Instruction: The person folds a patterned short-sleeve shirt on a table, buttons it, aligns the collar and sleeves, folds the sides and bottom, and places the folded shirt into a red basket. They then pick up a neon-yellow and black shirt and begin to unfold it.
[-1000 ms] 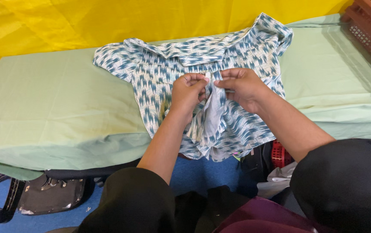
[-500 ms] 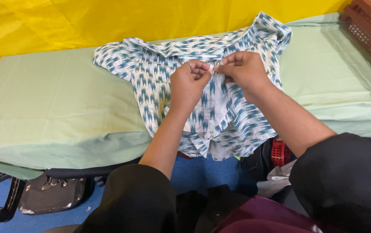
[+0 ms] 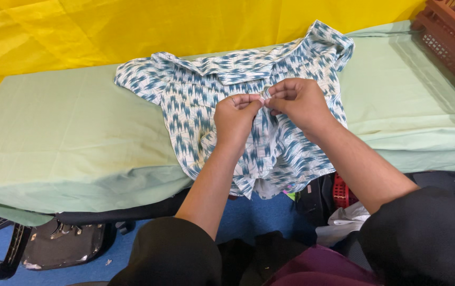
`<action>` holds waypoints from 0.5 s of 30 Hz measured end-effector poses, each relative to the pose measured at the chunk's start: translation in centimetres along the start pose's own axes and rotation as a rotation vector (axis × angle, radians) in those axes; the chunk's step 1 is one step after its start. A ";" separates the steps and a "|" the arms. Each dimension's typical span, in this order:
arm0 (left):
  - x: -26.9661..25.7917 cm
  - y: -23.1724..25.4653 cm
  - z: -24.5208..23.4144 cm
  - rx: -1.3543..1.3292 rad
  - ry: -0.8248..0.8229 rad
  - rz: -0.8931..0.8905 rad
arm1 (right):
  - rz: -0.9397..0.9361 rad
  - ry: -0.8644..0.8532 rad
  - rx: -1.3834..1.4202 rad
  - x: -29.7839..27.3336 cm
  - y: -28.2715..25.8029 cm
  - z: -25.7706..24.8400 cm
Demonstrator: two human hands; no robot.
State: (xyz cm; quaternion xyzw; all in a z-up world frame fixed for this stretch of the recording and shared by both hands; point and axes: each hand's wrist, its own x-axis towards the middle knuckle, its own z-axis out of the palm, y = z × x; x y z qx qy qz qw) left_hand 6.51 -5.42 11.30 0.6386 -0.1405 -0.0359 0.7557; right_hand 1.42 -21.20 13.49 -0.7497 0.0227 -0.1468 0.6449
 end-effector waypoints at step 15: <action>-7.0 -4.2 0.1 0.281 0.018 0.008 | 0.121 0.076 0.031 -6.9 5.2 0.5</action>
